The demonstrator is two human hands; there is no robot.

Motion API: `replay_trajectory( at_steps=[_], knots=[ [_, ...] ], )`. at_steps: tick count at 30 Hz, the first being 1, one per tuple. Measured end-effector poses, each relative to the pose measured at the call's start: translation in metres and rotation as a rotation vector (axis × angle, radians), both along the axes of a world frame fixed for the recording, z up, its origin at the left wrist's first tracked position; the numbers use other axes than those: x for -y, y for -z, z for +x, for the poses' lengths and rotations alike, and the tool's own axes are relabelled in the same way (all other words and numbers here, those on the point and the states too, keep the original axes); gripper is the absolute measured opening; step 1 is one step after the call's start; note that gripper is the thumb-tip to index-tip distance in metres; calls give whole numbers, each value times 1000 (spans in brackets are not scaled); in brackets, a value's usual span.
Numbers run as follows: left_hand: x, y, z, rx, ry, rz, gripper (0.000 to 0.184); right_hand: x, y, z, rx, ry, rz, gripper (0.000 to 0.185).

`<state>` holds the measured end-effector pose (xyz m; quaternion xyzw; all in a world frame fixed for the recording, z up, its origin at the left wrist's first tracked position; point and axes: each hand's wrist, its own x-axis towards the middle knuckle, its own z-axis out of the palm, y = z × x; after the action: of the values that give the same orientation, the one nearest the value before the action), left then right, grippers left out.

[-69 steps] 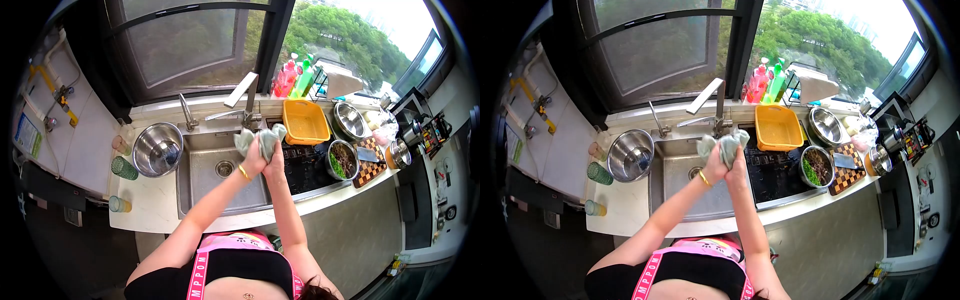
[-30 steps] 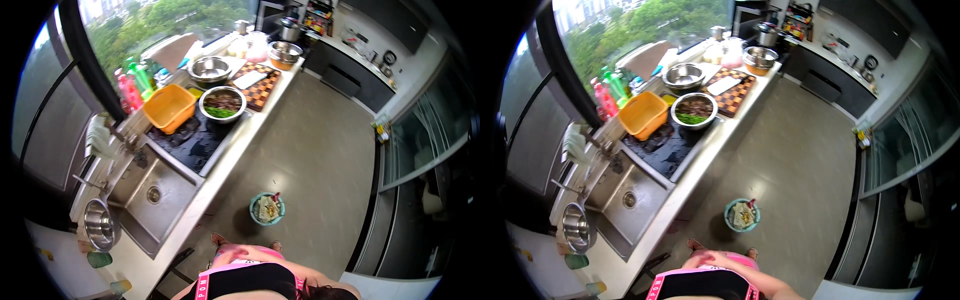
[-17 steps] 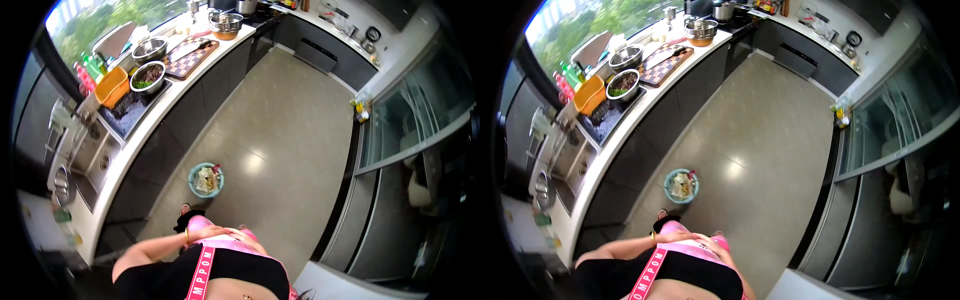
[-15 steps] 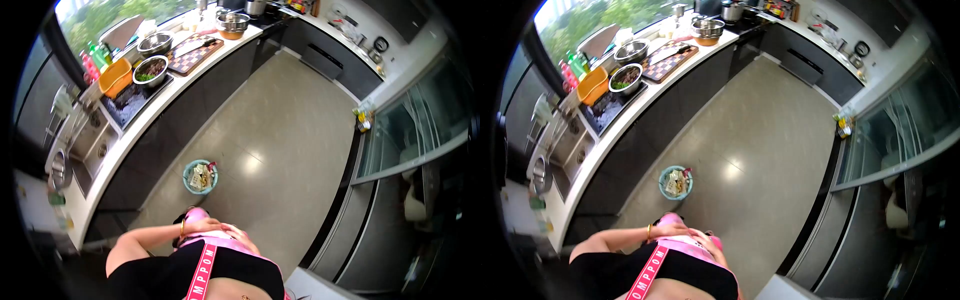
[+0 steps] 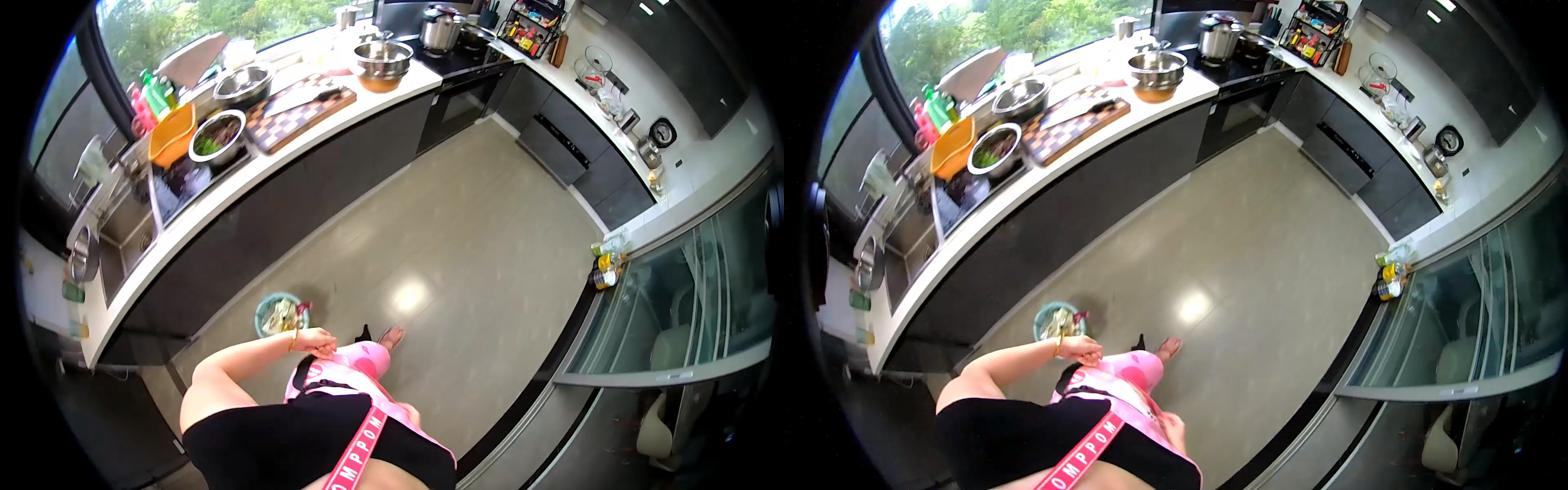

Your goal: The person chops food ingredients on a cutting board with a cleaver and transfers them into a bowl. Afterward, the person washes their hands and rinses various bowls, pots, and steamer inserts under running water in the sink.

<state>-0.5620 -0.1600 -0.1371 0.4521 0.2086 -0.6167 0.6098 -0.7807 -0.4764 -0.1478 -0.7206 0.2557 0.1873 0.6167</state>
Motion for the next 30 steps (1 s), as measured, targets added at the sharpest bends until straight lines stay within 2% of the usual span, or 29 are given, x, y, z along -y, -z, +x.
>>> replay_trajectory(
  at_steps=[2,4,5,6,7,8,10,11,12,13,14,16,18,20,21,22,23,24,25,26,28,29,30],
  knots=[
    [52,-49,77,655,825,479,34,72,15,19,-73,4,-147,17],
    [91,-49,122,1262,1496,665,28,142,25,41,-60,-141,-431,15],
    [113,-73,144,1524,1761,611,23,168,8,61,-118,-160,-500,14],
    [142,-96,159,1510,1975,594,21,184,-27,95,-169,-179,-565,14],
    [169,-108,170,1422,2075,482,22,197,-51,124,-171,-273,-679,15],
    [191,-112,184,1335,2169,378,22,210,-60,154,-197,-480,-791,15],
    [212,1,179,1564,2096,380,22,218,-74,222,-219,-792,-884,16],
    [242,-43,203,1733,2157,510,23,232,-37,238,-205,-729,-830,15],
    [268,-40,230,1756,2172,487,23,254,-2,253,-199,-649,-783,14],
    [293,-35,257,1714,2187,317,25,276,-42,299,-96,-878,-942,14],
    [320,-32,287,1663,2204,146,27,301,-47,335,-121,-837,-947,14],
    [369,-45,340,1360,2002,281,36,352,-59,385,109,-554,-744,17],
    [422,-57,393,986,1723,471,41,416,-56,441,81,-543,-727,18],
    [461,-78,446,896,1682,443,43,469,-61,504,-13,-624,-718,22],
    [446,-5,464,1223,1677,177,38,495,-69,537,-65,-668,-726,24],
    [472,-21,500,1345,1833,-63,41,522,-72,569,-69,-707,-764,26],
    [478,-24,519,1323,1507,65,40,543,-94,607,-93,-683,-771,30],
    [488,-23,542,1285,1178,181,39,566,-94,635,-6,-613,-820,31],
    [511,-39,572,1084,1077,225,37,588,-101,670,73,-586,-834,32],
    [542,-78,599,927,809,235,36,611,-105,708,117,-564,-790,32],
    [570,-26,640,958,444,204,37,660,-91,780,284,-508,-657,29],
    [592,-18,663,789,268,242,38,685,-88,815,230,-400,-523,28],
    [604,12,689,784,191,282,38,713,-83,851,185,-285,-394,27]
  ],
)
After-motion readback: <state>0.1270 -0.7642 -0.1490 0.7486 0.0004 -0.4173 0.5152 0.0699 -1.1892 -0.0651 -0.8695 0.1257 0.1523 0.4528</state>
